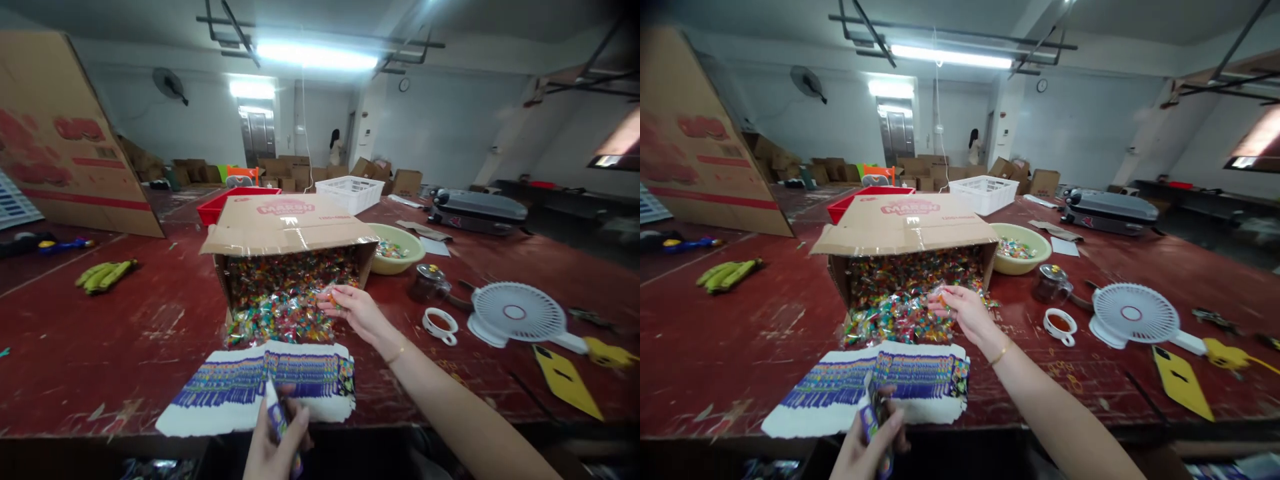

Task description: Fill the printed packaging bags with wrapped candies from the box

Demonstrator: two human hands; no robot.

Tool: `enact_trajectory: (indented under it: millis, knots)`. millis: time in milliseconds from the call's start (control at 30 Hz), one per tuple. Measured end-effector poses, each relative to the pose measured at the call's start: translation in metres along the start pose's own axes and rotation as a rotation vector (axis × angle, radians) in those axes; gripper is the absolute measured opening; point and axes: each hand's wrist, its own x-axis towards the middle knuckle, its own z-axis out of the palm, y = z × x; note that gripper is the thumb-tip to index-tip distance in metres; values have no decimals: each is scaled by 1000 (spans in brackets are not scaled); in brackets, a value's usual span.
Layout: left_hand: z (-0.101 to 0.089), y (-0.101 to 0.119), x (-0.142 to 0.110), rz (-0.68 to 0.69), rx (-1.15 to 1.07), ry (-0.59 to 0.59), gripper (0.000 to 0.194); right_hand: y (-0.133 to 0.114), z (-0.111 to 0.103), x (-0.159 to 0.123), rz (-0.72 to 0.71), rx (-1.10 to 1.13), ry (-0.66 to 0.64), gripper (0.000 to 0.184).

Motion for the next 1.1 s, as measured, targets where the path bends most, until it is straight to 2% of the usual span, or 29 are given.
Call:
enact_trajectory:
  millis: [133, 200, 300, 400, 533, 633, 733, 833, 900, 1000, 1100]
  knots:
    - [44, 19, -2, 67, 23, -147, 48, -27, 4, -84, 114, 388, 1, 23]
    - [59, 25, -7, 66, -14, -201, 48, -28, 10, -113, 103, 406, 44, 20]
    - [69, 27, -14, 61, -63, -264, 49, -22, 15, -137, 94, 410, 84, 20]
    - [70, 26, -19, 99, -44, -236, 46, -20, 11, -143, 82, 377, 102, 20]
    - [69, 27, -25, 85, -27, -171, 49, -26, 0, -138, 41, 231, 81, 21]
    - [66, 27, -28, 110, 12, -205, 48, -29, -7, -135, 43, 142, 71, 22]
    - [52, 21, -25, 184, 204, -225, 41, -30, -16, -134, 56, 151, 113, 22]
    - [35, 8, -18, 283, 559, -134, 39, -32, -21, -133, 41, 149, 144, 22]
    - [30, 1, -16, 324, 779, -131, 39, -32, -19, -133, 14, 116, 145, 20]
    - [35, -2, -19, 347, 956, -177, 40, -28, -9, -134, -116, 3, 160, 17]
    - [44, -1, -25, 394, 988, -199, 48, -20, 2, -137, -258, -158, 144, 13]
